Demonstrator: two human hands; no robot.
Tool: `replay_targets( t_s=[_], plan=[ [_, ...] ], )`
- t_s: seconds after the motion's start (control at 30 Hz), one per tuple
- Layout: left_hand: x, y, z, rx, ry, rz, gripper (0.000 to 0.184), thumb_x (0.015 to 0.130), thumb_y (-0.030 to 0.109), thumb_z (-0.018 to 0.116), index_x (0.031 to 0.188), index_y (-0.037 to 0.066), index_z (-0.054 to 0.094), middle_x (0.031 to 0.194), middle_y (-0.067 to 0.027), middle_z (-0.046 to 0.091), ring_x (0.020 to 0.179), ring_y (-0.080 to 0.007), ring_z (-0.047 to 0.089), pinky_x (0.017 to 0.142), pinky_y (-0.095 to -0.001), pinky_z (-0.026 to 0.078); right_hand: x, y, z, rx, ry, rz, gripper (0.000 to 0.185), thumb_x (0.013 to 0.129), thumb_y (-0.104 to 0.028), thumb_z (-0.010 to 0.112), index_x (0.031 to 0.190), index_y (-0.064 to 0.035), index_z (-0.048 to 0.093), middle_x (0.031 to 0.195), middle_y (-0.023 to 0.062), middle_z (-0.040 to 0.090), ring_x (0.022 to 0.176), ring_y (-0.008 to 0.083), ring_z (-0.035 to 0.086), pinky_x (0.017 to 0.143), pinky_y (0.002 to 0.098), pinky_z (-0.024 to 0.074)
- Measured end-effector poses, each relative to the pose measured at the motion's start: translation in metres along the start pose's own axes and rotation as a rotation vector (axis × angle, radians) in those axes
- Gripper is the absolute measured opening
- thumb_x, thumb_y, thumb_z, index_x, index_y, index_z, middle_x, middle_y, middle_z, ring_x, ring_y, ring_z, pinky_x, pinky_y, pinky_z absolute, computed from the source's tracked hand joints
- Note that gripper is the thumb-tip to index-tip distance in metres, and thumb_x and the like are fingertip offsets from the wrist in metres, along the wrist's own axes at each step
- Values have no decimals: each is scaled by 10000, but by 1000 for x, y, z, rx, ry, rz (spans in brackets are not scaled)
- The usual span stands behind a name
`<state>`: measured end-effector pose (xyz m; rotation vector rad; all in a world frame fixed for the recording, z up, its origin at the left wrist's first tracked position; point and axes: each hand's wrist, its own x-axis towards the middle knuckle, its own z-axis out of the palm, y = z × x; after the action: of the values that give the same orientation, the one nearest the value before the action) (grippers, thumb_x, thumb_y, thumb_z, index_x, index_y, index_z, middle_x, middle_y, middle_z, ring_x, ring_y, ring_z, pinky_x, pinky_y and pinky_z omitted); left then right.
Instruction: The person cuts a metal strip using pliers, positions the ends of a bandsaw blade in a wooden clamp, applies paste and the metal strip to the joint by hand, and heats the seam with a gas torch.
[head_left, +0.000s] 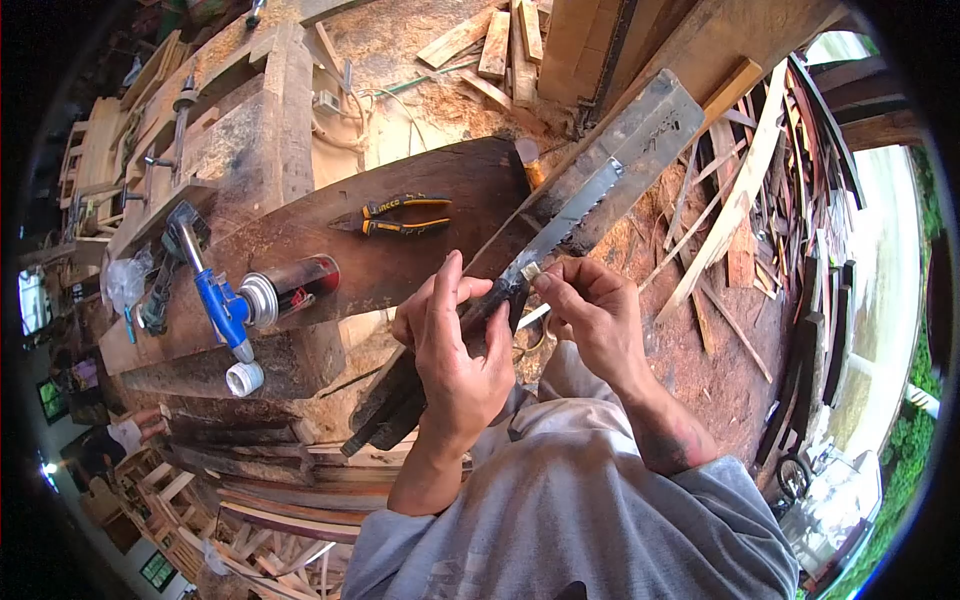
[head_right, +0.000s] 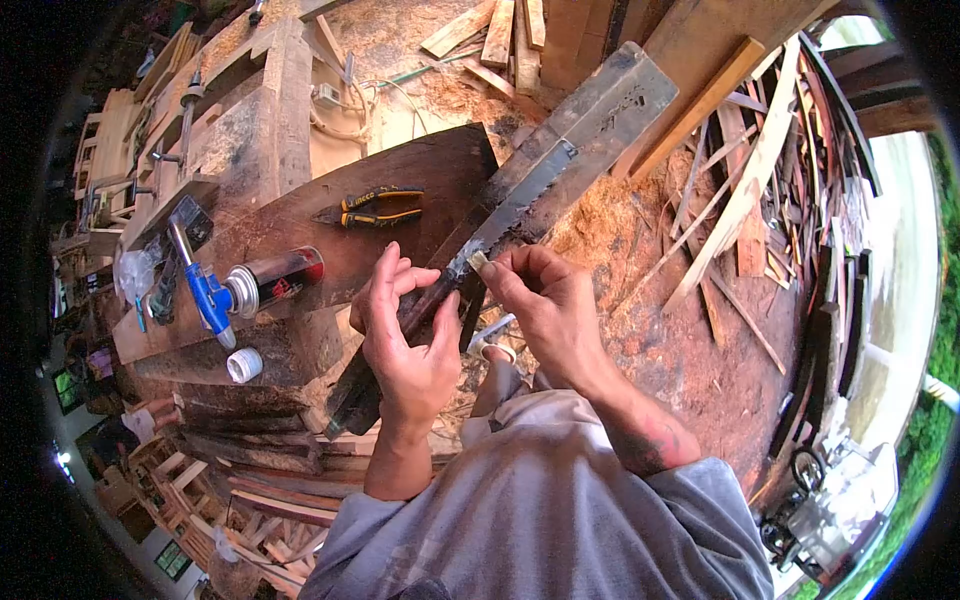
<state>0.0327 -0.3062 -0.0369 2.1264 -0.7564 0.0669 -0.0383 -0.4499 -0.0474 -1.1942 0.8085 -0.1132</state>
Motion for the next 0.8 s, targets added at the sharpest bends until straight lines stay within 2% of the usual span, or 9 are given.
replay_targets(
  t_s=[0.2, 0.27, 0.4, 0.5, 0.57, 0.6, 0.67, 0.8],
  plan=[
    [0, -2, 1, 5, -2, -2, 696, 812, -28, 755, 1442, -30, 456, 1033, -98, 689, 1096, -281, 587, 1045, -442, 389, 1, 2, -3, 29, -30, -10, 167, 968, -159, 712, 950, -3, 654, 771, -4, 632, 607, 60, 531, 547, 223, 412],
    [-1, -5, 3, -26, 2, 4, 733, 779, -22, 772, 1440, -34, 455, 1037, -60, 679, 1115, -238, 581, 991, -418, 315, -1, -1, -3, 34, -17, 1, 172, 967, -160, 713, 951, 2, 658, 771, -2, 633, 612, 60, 527, 552, 225, 412],
    [-2, -5, 3, -16, 2, 14, 722, 783, -21, 768, 1435, -34, 458, 1031, -55, 675, 1107, -235, 584, 984, -421, 319, -1, -2, -4, 16, -68, 12, 186, 965, -170, 720, 955, 9, 670, 768, -5, 633, 632, 55, 519, 571, 229, 410],
    [-2, -4, 2, -58, -35, -26, 736, 785, -20, 764, 1448, -38, 443, 1095, -81, 679, 1153, -259, 581, 1009, -431, 319, 0, -6, -3, -30, -87, 29, 186, 965, -174, 721, 956, 7, 679, 763, -12, 631, 652, 50, 521, 587, 225, 409],
    [4, 2, -1, 12, -24, -17, 722, 832, -41, 726, 1478, -45, 404, 1184, -155, 676, 1180, -302, 584, 1053, -428, 426, 2, -7, -2, -40, -97, 33, 183, 967, -175, 720, 954, 3, 680, 771, -18, 630, 662, 46, 518, 592, 224, 408],
    [5, 1, 0, 15, -23, -20, 722, 832, -41, 726, 1478, -45, 404, 1184, -155, 676, 1180, -302, 584, 1053, -428, 426, 3, -7, -2, -51, -106, 37, 179, 968, -176, 719, 952, -2, 681, 778, -24, 630, 671, 43, 515, 597, 224, 406],
    [6, 0, 1, -84, -70, -48, 781, 790, -24, 747, 1485, -46, 392, 1309, -144, 646, 1292, -327, 516, 1088, -453, 296, 4, -6, -3, -41, -140, 44, 183, 969, -183, 715, 957, -2, 689, 787, -23, 641, 700, 45, 525, 616, 234, 424],
    [11, 2, -1, -84, -129, -32, 783, 792, -27, 741, 1490, -45, 388, 1322, -137, 644, 1289, -328, 510, 1078, -450, 305, 7, -6, -8, -119, -211, 35, 201, 972, -197, 708, 963, 3, 692, 801, -13, 653, 745, 55, 545, 648, 248, 450]
  ],
)
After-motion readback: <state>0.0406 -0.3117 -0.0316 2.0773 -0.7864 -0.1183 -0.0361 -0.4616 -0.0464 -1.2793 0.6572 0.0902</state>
